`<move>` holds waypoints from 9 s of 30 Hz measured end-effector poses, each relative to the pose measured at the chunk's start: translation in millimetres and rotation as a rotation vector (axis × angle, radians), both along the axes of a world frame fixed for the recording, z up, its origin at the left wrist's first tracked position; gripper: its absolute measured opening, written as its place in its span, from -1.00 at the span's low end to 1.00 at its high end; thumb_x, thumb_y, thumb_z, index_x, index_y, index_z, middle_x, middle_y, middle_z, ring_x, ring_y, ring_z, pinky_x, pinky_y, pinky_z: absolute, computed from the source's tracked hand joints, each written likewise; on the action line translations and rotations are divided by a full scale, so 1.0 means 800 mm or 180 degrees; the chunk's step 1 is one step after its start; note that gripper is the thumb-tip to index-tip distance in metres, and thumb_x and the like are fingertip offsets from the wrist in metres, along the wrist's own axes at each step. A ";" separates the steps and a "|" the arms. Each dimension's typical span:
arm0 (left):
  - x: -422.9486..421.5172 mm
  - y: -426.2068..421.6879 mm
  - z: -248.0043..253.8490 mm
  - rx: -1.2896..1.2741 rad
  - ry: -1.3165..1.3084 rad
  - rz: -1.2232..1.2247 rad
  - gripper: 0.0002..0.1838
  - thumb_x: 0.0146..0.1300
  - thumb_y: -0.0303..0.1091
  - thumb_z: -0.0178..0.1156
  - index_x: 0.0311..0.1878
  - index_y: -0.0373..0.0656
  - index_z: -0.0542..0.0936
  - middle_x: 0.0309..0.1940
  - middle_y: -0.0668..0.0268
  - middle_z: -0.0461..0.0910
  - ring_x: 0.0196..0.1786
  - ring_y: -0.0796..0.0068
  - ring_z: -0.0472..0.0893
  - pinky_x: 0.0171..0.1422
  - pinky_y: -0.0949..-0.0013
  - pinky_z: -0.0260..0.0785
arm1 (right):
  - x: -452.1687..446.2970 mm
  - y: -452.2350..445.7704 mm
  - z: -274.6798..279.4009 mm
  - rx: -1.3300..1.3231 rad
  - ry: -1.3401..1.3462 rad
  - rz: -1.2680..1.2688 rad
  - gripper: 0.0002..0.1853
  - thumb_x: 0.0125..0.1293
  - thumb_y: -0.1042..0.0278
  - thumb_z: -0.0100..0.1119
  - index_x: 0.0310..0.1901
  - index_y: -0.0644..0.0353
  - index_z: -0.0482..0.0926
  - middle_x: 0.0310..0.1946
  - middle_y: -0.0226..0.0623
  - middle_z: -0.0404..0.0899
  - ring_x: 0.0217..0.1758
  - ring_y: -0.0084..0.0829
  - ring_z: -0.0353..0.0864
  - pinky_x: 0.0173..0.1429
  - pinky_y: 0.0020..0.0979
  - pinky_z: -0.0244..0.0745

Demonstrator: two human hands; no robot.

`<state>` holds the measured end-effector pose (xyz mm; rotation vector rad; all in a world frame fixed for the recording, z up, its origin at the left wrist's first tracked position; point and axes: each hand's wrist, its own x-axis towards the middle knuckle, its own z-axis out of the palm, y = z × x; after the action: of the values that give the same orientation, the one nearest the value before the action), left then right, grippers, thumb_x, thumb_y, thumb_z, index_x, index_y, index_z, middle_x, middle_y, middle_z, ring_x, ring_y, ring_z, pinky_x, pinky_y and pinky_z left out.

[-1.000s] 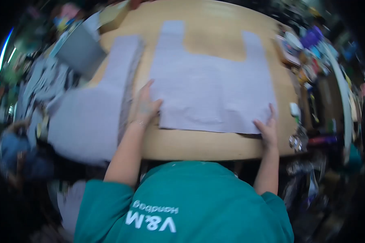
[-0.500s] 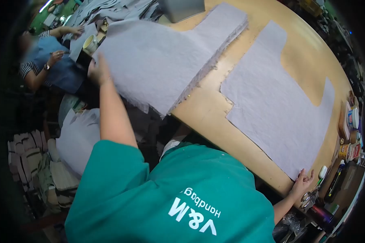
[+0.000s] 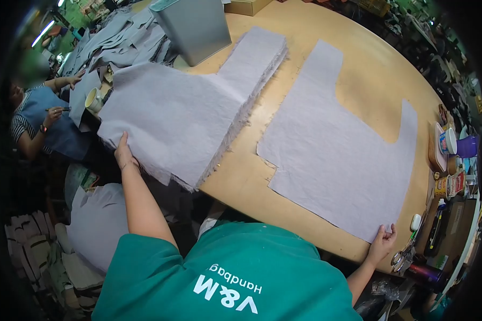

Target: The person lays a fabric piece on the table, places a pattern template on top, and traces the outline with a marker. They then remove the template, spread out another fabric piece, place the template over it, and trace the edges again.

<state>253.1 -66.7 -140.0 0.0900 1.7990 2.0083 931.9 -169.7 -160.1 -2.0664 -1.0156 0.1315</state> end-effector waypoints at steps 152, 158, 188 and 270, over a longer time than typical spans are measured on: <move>0.359 0.228 -0.006 -0.0971 0.3883 -0.4801 -0.29 -0.11 -0.14 0.27 0.16 -0.19 0.31 -0.27 0.21 0.33 -0.24 0.43 0.36 -0.07 0.47 0.24 | 0.111 0.147 0.023 -0.1313 -0.0407 0.0528 -0.34 -0.07 -0.07 0.23 0.04 0.17 0.39 -0.14 0.01 0.46 -0.11 -0.17 0.49 -0.02 -0.32 0.37; 0.355 0.230 -0.018 -0.0785 0.3565 -0.4919 -0.29 -0.12 -0.18 0.28 0.14 -0.25 0.32 -0.29 0.20 0.34 -0.27 0.39 0.37 -0.11 0.44 0.27 | 0.114 0.143 0.018 -0.1224 -0.0370 0.0566 -0.36 -0.06 -0.05 0.22 0.02 0.19 0.40 -0.11 0.00 0.45 -0.04 -0.16 0.45 0.03 -0.31 0.33; 0.364 0.213 -0.004 -0.0622 0.3029 -0.4590 -0.26 -0.21 -0.30 0.30 0.15 -0.18 0.30 -0.20 0.05 0.36 -0.12 0.20 0.43 0.04 0.35 0.27 | 0.105 0.126 -0.006 -0.0397 -0.0810 0.0517 -0.59 0.00 0.21 0.24 -0.15 0.29 0.44 -0.33 -0.17 0.40 -0.28 -0.28 0.38 -0.16 -0.35 0.32; 0.354 0.225 -0.013 -0.0953 0.3883 -0.4776 -0.31 -0.10 -0.24 0.25 0.16 -0.24 0.30 -0.26 0.29 0.31 -0.24 0.47 0.31 -0.07 0.47 0.21 | 0.099 0.129 0.006 -0.0804 -0.0691 0.0243 -0.42 -0.08 -0.11 0.23 -0.12 0.19 0.49 -0.24 -0.15 0.44 -0.13 -0.26 0.44 -0.04 -0.37 0.36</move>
<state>536.5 113.6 -150.3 2.1201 1.4913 0.4515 1011.0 -66.4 -155.4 -2.3085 -1.2650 0.0786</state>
